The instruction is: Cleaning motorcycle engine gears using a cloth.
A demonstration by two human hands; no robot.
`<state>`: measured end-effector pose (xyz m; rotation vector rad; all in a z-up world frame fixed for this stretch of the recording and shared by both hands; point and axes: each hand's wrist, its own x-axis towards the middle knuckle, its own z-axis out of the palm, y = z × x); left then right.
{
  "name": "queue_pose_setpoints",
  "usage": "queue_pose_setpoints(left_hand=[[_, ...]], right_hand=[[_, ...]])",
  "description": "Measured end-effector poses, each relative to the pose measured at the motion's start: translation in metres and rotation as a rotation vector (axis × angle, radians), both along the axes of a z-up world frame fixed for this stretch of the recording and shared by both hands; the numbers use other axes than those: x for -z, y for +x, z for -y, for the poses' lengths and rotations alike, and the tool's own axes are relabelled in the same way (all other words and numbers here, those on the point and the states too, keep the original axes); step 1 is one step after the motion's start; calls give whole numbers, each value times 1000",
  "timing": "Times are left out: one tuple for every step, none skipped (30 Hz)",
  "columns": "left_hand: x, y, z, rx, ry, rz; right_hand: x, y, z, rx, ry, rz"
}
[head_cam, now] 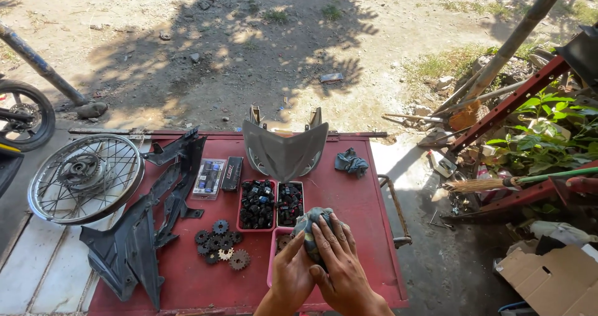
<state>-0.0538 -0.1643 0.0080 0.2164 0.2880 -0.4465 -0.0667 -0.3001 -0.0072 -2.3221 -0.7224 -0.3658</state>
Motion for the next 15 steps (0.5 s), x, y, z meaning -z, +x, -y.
queue_pose_setpoints(left_hand=[[-3, -1, 0, 3, 2, -1], [-6, -1, 0, -3, 3, -37], [-9, 0, 0, -9, 4, -72], [-4, 0, -2, -13, 5, -71], [0, 0, -5, -7, -5, -58], [4, 1, -7, -3, -16, -46], [-1, 3, -10, -10, -16, -46], [-5, 4, -14, -34, 1, -63], [-10, 4, -18, -59, 17, -80], [-11, 5, -23, -63, 17, -80], [-11, 6, -29, -88, 48, -84], [-13, 8, -34, -109, 79, -88], [-1, 9, -38, -110, 77, -89], [11, 9, -43, -80, -51, 128], [23, 8, -48, -42, -178, 344]], right_hand=[[2, -2, 0, 3, 2, -1], [3, -1, 0, -1, -1, 3], [4, -1, 0, -5, -3, 8], [7, -1, -2, -9, -2, 9], [9, 0, -4, -10, -5, 23], [10, 1, -7, -15, -9, 36], [9, 1, -11, -21, -9, 36], [8, 2, -16, -57, 2, 50], [8, 1, -22, -93, 14, 64], [4, 3, -26, -97, 14, 64], [1, 4, -31, -148, 8, 53], [-2, 6, -36, -195, 0, 42], [5, 14, -37, -197, -1, 41], [13, 22, -39, -95, -89, 103], [21, 29, -41, 8, -178, 164]])
